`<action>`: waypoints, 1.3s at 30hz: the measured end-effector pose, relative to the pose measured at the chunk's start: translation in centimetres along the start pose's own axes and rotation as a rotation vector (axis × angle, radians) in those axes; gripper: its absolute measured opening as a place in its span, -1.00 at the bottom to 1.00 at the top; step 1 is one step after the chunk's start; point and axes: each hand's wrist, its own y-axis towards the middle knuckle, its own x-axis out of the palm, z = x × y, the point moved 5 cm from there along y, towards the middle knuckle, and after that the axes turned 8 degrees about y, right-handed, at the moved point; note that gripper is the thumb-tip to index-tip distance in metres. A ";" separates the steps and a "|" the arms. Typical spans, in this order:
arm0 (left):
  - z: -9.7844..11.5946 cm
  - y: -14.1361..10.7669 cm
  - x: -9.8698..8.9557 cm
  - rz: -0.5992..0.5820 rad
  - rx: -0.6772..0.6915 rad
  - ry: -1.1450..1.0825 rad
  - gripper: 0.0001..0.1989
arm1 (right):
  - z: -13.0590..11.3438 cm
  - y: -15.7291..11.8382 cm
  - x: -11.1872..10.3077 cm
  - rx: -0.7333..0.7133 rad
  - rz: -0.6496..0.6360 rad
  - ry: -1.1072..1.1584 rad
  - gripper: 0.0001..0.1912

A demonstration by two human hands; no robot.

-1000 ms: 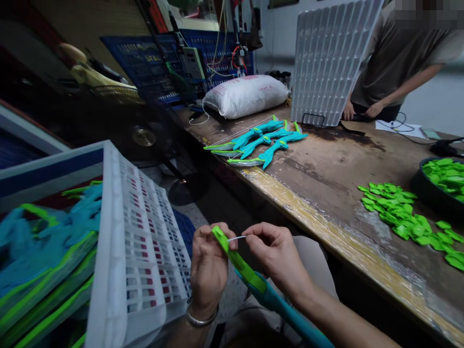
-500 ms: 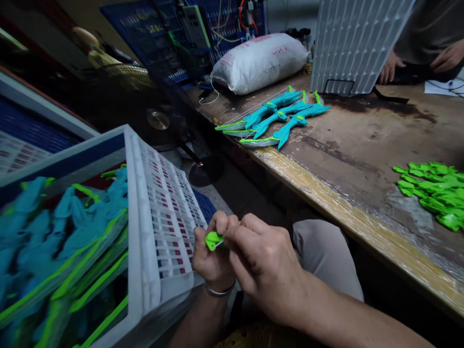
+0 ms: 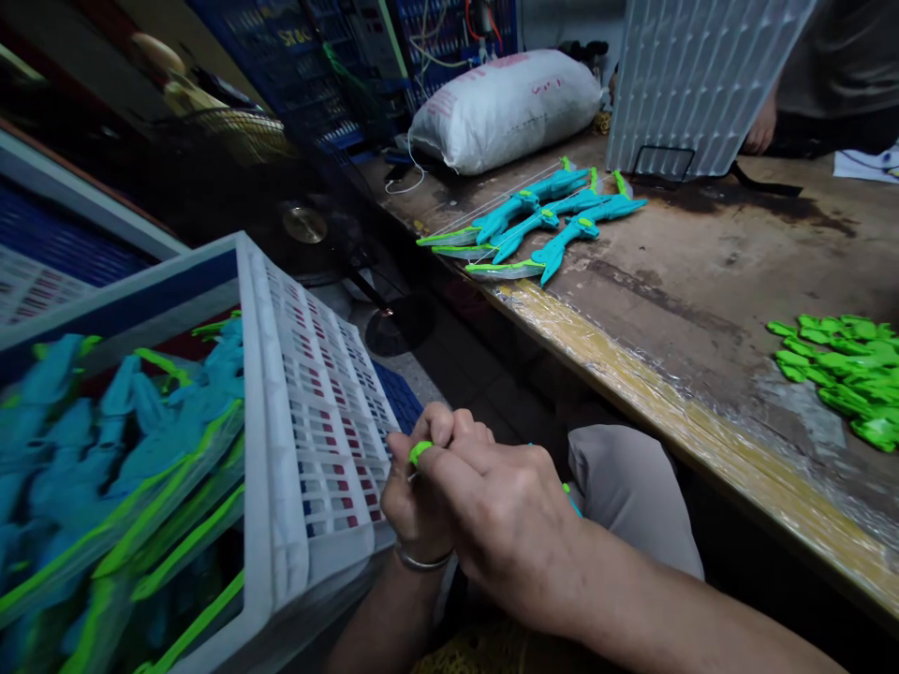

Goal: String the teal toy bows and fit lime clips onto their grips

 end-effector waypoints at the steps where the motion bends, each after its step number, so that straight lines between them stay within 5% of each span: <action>1: 0.0 0.1 0.0 -0.017 -0.007 0.003 -0.51 | 0.1 0.0 0.0 -0.031 -0.001 -0.033 -0.74; 8: 0.0 0.4 -0.9 0.010 -0.110 0.201 -0.64 | 0.9 0.5 0.3 -0.267 -0.032 -0.519 -0.72; 14: 0.0 0.6 -2.5 0.117 -0.189 0.346 -0.56 | 1.9 0.5 0.9 -0.223 -0.104 -0.732 -0.65; 28: 0.0 0.9 -3.3 0.386 -0.299 0.482 -0.35 | 3.3 -0.9 0.8 -0.369 -0.239 -0.865 -0.72; 39: -1.1 1.7 -4.2 0.290 -0.280 0.576 -0.55 | 5.2 0.0 0.1 -0.136 -0.288 -0.727 -0.62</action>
